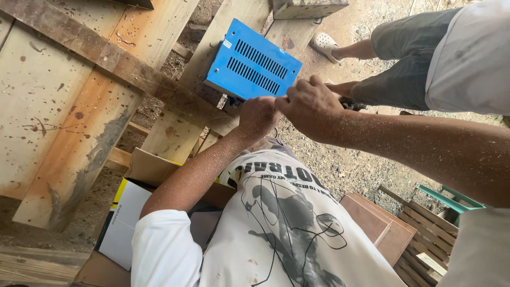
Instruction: The person retrieves a blue metal box from a shelf and places it on a wooden workbench. They then use a screwdriver to tighten screws on the box's casing, securing it to the bench. Another person is present nearby, and a small dog walks through the scene.
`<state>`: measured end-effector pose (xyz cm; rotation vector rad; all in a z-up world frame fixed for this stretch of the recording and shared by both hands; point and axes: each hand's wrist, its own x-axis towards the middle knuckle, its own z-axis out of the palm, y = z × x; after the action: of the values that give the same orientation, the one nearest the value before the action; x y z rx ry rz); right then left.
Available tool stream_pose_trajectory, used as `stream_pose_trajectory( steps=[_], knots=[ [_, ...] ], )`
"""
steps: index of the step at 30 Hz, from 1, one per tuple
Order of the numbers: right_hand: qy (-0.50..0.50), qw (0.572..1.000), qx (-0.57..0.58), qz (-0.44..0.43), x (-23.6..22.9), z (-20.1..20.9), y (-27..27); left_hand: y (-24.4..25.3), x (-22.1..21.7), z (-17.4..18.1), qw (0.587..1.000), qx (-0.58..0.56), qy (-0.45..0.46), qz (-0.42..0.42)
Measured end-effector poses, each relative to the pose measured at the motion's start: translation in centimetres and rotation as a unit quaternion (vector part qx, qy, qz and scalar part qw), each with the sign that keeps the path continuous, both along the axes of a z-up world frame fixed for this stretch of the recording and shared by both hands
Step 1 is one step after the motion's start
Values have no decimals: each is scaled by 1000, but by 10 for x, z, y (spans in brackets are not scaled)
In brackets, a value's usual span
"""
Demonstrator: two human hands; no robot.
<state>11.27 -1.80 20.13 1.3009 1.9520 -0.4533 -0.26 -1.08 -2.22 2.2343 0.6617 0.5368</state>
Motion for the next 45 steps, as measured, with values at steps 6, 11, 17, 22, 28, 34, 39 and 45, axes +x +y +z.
stream_pose_trajectory(
  steps=[6, 11, 17, 22, 28, 34, 39, 45],
  knots=[
    [-22, 987, -61, -146, -9, 19, 13, 0, 1, 9, 998, 13, -60, 35],
    [-55, 920, -184, -343, 6, 16, 30, 2, -2, 26, 998, -37, -34, 22],
    [-66, 985, -64, -147, 12, 0, 15, 2, -4, 26, 991, -47, -117, 42],
    [57, 962, 156, 215, 7, 7, 3, 5, -2, 18, 997, -33, -62, 19],
    [-81, 945, -109, -299, 5, 10, 15, 4, -6, 26, 993, -29, -107, 38],
    [11, 992, 14, -126, 2, 10, 9, 5, -10, 34, 997, -3, -56, 45],
    [1, 998, 58, 12, 3, 17, 8, 8, -9, 35, 999, -4, -25, 30],
    [-49, 960, -119, -250, 8, 16, 17, 5, -7, 35, 998, -10, -31, 45]
  ],
)
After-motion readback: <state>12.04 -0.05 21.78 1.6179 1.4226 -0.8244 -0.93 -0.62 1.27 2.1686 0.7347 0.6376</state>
